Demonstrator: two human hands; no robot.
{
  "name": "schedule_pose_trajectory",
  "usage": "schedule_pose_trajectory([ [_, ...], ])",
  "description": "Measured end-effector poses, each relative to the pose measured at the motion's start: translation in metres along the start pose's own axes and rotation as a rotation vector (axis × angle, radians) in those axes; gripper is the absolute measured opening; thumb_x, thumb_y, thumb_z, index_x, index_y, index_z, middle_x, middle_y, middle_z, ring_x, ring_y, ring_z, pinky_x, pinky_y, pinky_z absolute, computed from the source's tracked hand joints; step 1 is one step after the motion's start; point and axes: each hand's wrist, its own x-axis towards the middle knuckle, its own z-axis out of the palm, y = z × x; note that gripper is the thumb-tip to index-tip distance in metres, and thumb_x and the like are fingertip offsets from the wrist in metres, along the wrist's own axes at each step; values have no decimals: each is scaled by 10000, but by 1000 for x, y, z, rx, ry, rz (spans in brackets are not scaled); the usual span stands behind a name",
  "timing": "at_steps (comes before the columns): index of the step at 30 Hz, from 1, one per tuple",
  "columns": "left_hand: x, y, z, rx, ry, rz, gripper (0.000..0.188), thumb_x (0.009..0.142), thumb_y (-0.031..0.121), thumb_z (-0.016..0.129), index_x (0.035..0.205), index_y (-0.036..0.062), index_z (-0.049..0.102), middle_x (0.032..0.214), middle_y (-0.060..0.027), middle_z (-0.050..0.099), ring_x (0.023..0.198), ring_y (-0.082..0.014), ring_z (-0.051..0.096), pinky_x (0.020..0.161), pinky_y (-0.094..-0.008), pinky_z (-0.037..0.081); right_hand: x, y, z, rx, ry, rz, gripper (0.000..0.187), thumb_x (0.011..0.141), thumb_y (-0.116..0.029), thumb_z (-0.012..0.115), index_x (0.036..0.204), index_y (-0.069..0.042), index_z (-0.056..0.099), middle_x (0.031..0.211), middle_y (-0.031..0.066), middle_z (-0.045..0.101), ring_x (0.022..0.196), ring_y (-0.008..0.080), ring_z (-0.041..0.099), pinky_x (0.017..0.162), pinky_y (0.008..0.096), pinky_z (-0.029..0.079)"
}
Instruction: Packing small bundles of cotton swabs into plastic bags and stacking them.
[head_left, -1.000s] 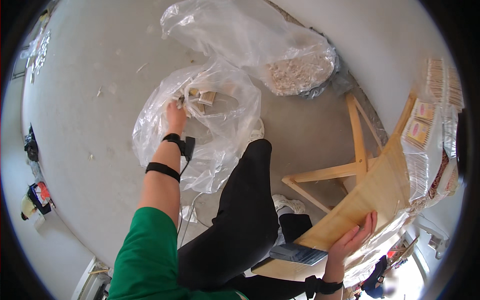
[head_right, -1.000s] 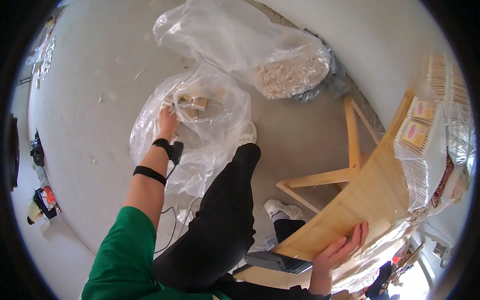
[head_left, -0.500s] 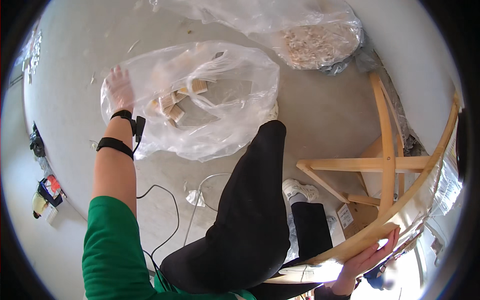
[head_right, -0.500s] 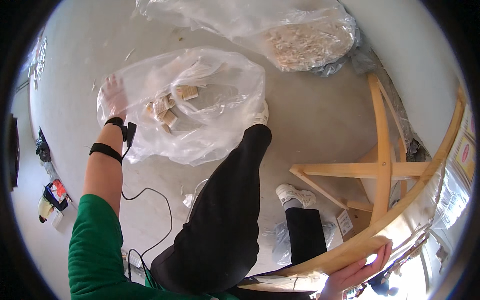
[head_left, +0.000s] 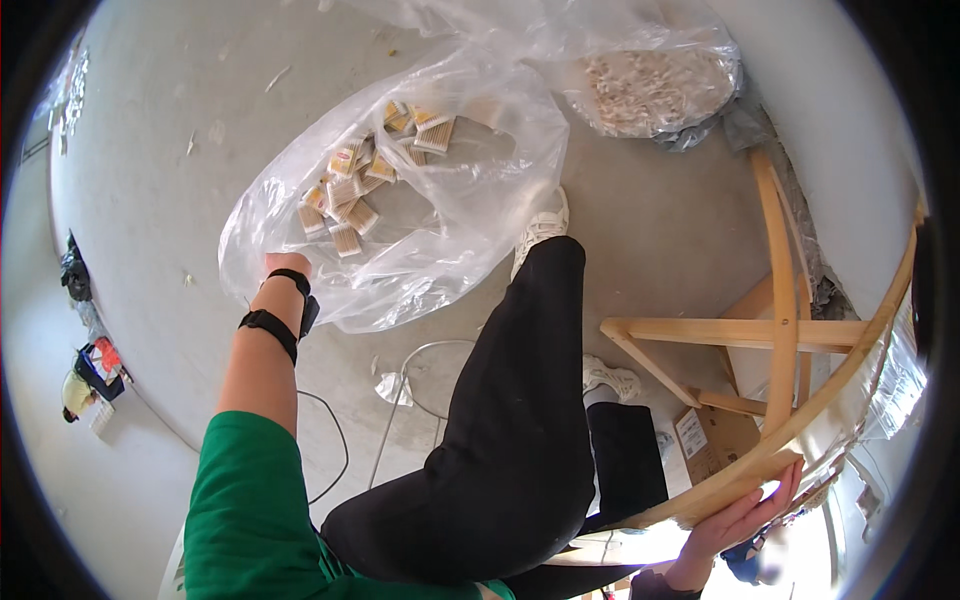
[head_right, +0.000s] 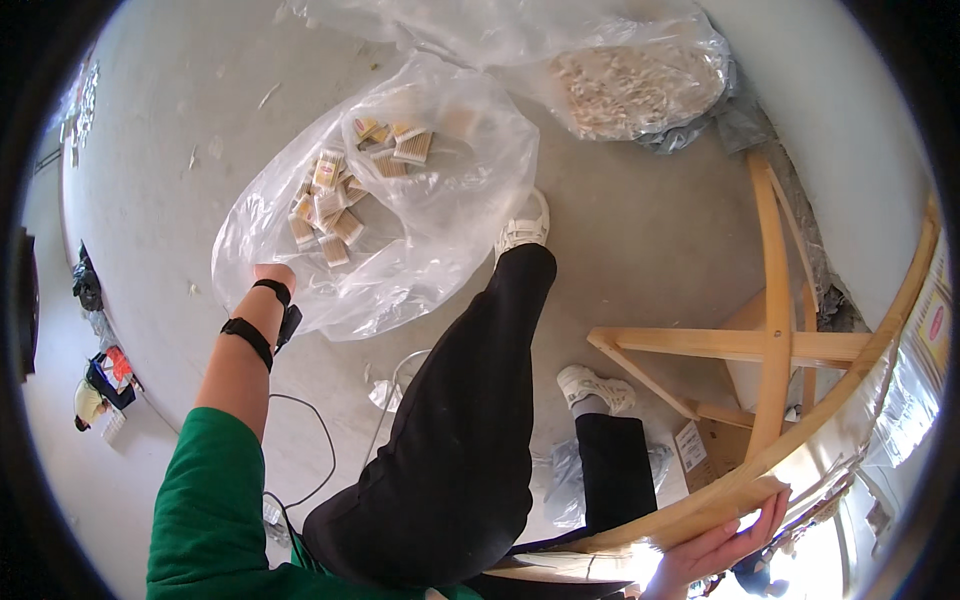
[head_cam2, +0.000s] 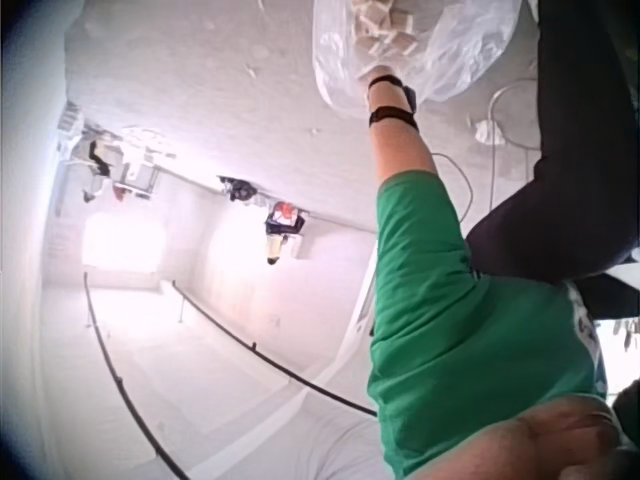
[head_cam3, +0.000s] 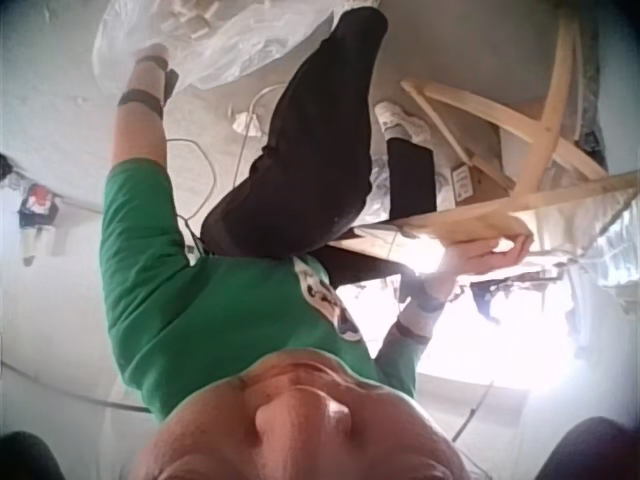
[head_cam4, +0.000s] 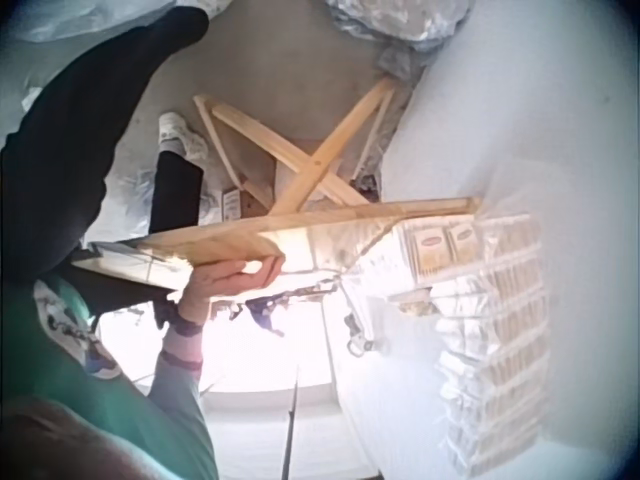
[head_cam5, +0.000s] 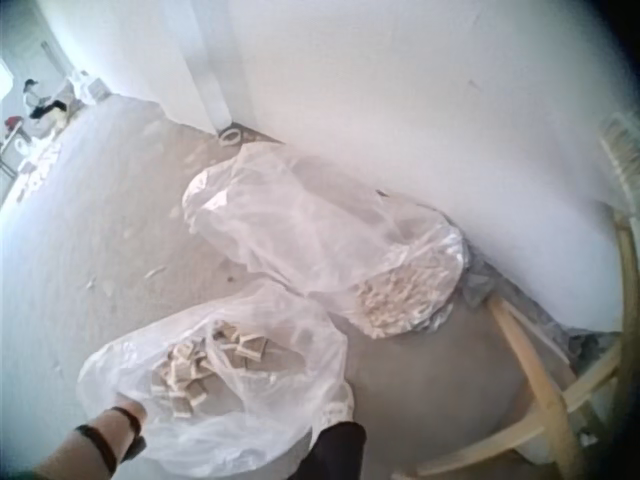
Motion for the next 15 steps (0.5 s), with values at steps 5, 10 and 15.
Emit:
schedule_pose_trajectory([
  [5, 21, 25, 7, -454, 394, 87, 383, 899, 308, 539, 1166, 39, 595, 1080, -169, 655, 1041, -293, 625, 842, -400, 493, 1, 2, -1, -36, -6, -8, 427, 999, -197, 251, 1355, -2, 384, 1403, 147, 386, 1309, 295, 363, 1078, 421, 298],
  [10, 71, 67, 19, -1126, 431, -26, 566, 842, 478, 622, 1085, -32, 587, 1065, -215, 643, 1039, -337, 615, 850, -412, 485, -1, 3, -1, -38, -25, 20, 434, 1000, -193, 233, 1378, -11, 342, 1420, 146, 358, 1348, 296, 318, 1115, 437, 267],
  [15, 85, 89, 35, -1646, 609, -234, 592, 699, 338, 806, 1046, -72, 555, 1001, -185, 652, 928, -298, 635, 804, -362, 495, -6, 12, 4, 0, -17, -13, 432, 1005, -194, 232, 1387, -11, 318, 1423, 155, 346, 1360, 305, 298, 1121, 452, 257],
])
